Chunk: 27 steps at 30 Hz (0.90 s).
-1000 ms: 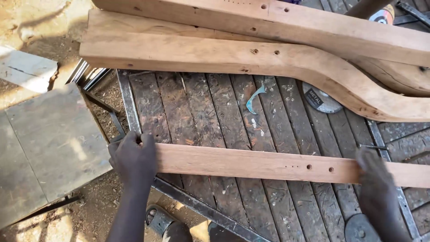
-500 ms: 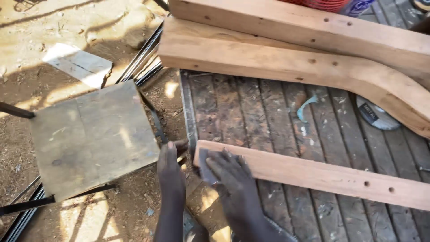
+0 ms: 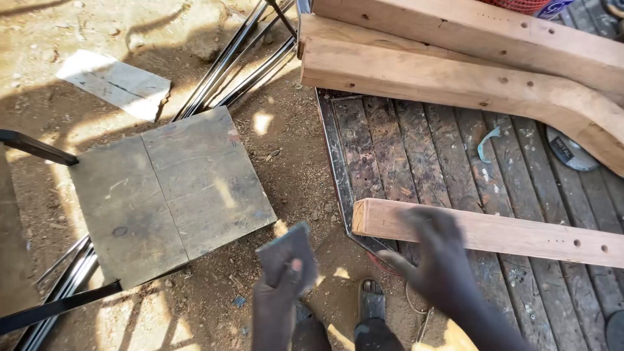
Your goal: Sanding a wooden plank using sandpaper on a workbench
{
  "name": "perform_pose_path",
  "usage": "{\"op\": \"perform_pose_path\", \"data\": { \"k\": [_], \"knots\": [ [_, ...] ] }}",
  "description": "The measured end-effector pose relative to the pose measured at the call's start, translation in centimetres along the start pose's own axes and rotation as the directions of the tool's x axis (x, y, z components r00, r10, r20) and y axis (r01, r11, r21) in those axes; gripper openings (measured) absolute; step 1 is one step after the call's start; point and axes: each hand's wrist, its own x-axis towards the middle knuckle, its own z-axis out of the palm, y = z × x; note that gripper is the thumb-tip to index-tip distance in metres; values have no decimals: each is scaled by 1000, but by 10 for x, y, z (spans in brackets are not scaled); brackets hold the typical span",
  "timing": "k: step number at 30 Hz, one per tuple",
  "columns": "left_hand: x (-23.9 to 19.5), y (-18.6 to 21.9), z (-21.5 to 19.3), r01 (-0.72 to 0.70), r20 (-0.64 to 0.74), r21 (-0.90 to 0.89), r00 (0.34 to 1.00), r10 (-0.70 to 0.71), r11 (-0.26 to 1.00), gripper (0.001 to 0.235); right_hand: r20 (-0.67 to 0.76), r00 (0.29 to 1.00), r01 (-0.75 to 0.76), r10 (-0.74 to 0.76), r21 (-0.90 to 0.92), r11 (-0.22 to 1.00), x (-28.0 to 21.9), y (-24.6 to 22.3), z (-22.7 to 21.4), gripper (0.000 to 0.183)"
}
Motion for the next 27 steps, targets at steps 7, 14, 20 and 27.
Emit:
{"op": "perform_pose_path", "data": {
  "k": [7, 14, 20, 27],
  "knots": [
    [30, 55, -40, -20, -285, 324, 951, 118, 946, 39, 232, 972, 29, 45, -306, 952, 9, 77, 13, 96],
    [26, 43, -26, 92, -309, 221, 951, -20, 971, 41, 208, 978, 29, 16, -214, 976, 12, 33, 31, 86],
    [31, 37, -26, 88, -273, 509, 960, 64, 856, 55, 256, 942, 276, -218, -218, 936, 25, 7, 43, 92],
    [19, 28, -20, 139, -241, 473, 970, -24, 870, 80, 333, 941, -13, 66, -157, 988, 53, -57, 55, 44]
  ]
}}
